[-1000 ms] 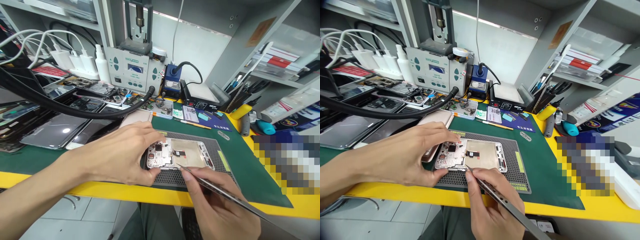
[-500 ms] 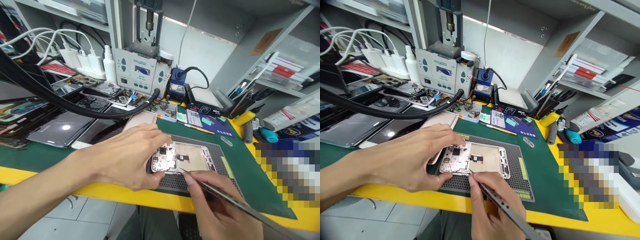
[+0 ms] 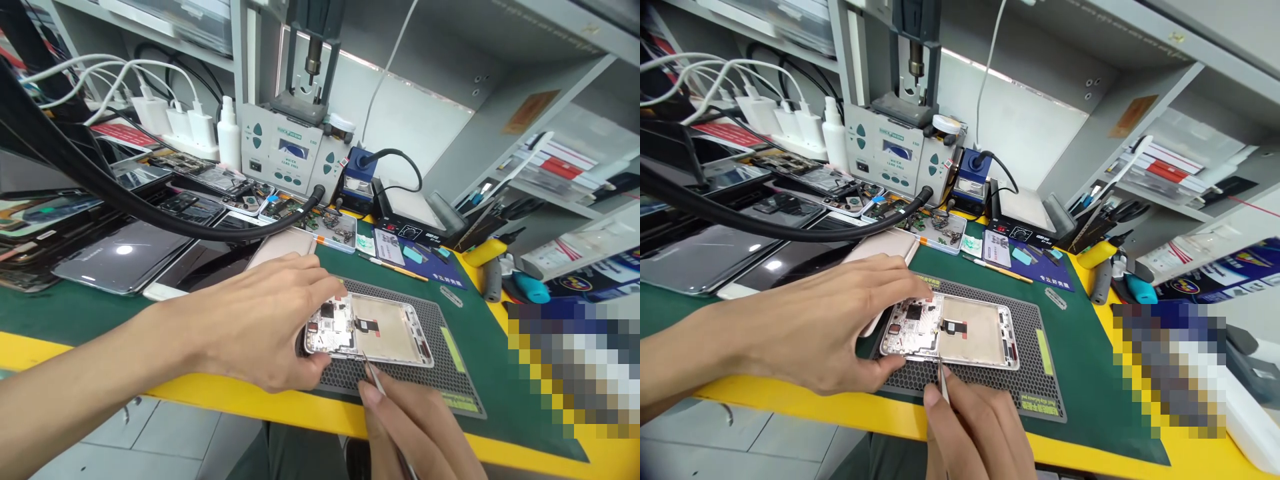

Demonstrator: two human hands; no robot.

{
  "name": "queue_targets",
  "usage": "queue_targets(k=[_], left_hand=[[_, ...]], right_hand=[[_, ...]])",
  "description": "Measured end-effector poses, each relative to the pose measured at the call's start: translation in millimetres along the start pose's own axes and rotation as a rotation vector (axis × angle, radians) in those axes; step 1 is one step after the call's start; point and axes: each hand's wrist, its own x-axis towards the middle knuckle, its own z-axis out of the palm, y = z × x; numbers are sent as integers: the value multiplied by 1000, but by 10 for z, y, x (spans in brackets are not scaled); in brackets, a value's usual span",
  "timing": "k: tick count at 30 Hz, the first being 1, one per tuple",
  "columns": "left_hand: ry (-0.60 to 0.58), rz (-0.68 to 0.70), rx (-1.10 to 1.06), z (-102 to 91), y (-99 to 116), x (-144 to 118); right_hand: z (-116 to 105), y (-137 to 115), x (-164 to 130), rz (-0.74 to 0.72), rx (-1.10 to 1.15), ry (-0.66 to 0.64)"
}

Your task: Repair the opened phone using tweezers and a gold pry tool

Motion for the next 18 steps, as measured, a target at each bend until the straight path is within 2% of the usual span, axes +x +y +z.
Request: queue_targets(k=[6, 10, 12, 14, 15, 17, 18], left_hand=[[1, -4, -6, -8, 5, 19], [3, -5, -17, -6, 9, 16], [6, -4, -20, -1, 5, 12], [12, -2, -17, 5, 0, 8], [12, 1, -17, 7, -2, 6], [13, 0, -17, 10, -5, 3], [12, 0, -17, 11, -5, 1]], right_hand=[[51, -16, -98, -35, -12, 10], [-53, 94, -19, -43, -70, -3], [-141, 193, 68, -134, -76, -88], [-195, 239, 141, -377, 19, -321], [-196, 222, 163, -326, -1, -291], [-148, 111, 182, 11, -64, -101], [-109, 31, 186, 146, -39, -48]])
